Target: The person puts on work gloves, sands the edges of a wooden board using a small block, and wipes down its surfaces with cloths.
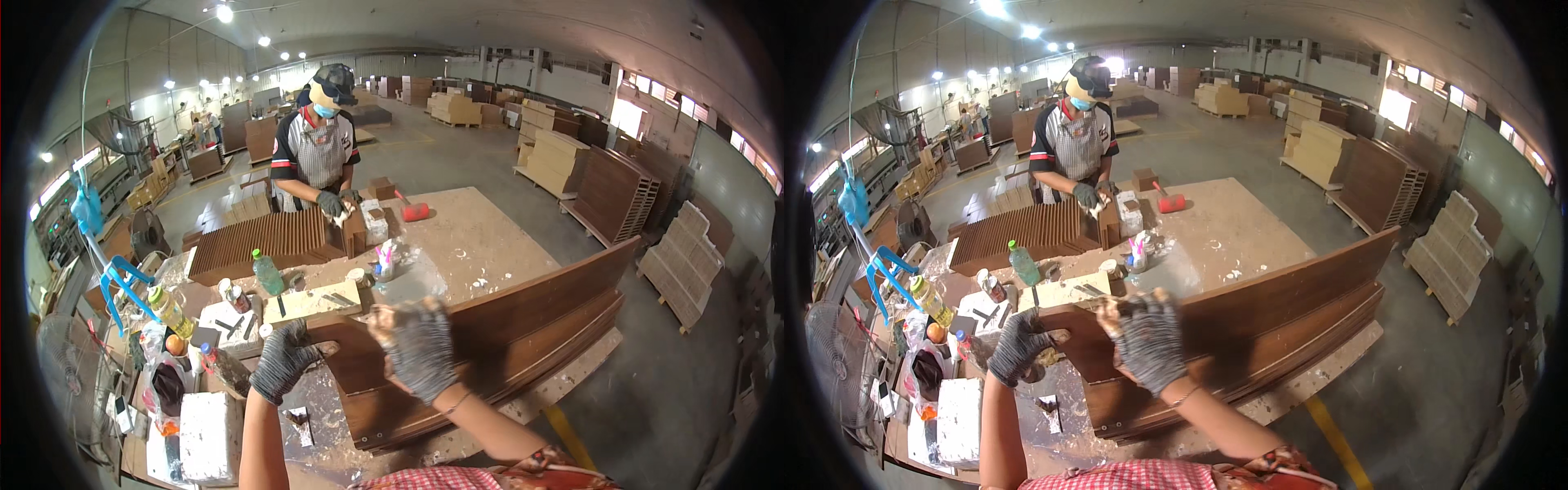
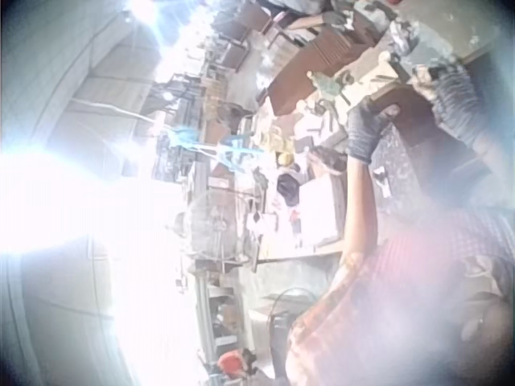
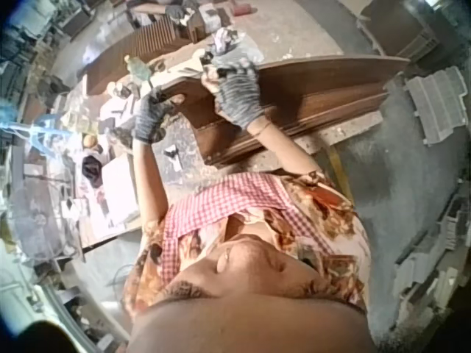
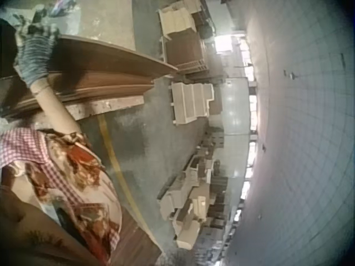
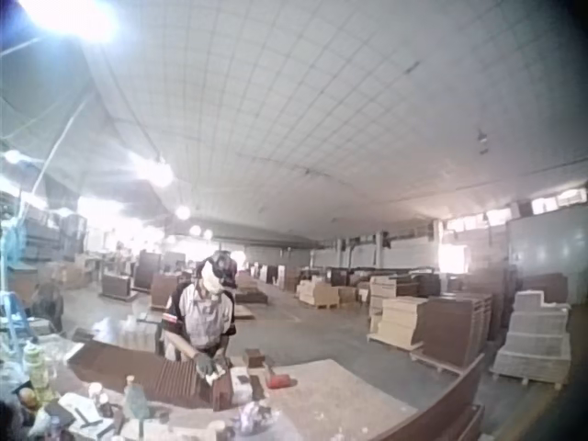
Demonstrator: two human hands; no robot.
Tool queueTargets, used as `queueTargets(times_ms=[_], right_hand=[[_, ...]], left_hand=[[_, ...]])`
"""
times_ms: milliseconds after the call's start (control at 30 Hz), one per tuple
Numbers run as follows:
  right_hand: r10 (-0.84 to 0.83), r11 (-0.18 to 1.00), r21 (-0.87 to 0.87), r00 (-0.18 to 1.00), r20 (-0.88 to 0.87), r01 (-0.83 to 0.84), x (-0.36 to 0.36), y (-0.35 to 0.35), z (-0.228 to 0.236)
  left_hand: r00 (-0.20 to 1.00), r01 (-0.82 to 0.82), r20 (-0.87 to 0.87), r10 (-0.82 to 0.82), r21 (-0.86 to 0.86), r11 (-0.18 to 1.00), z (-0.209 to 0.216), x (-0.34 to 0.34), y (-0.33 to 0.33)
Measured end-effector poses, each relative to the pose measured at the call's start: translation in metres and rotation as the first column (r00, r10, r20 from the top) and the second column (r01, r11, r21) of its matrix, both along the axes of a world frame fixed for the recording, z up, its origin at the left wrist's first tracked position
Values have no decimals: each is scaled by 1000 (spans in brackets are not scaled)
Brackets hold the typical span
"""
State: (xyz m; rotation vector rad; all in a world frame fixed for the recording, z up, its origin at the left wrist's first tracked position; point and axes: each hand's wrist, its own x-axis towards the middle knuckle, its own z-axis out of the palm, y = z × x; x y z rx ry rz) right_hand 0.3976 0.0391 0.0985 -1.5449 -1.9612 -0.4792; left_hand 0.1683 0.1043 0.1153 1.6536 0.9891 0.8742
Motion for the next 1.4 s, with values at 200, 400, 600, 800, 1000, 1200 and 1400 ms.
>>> queueTargets(times_ms=[200, 400, 600, 800, 1000, 1200, 1400], right_hand=[[-182, 977, 117, 982, 42, 176, 84, 4, -16], [-216, 936, 267, 974, -72, 228, 32, 16, -33], [425, 886, 344, 250, -870, -310, -13, 24, -71], [244, 960, 280, 452, -858, 12, 29, 15, -60], [102, 936, 319, 755, -648, 147, 21, 20, -62], [-69, 911, 317, 855, -514, 264, 20, 19, -56], [109, 894, 379, 705, -701, 239, 34, 28, -60]], left_hand=[[1000, -18, 26, 17, 45, 999, 28, 22, 3], [961, -261, 17, 278, 401, 878, 3, 80, 32], [905, -424, 195, 378, 473, 772, -11, 85, 42], [892, -443, 189, 411, 557, 703, -14, 90, 51], [892, -442, 192, 409, 561, 700, -15, 82, 51], [892, -438, 166, 420, 547, 714, -13, 85, 52], [887, -451, 178, 426, 533, 716, -11, 83, 50]])
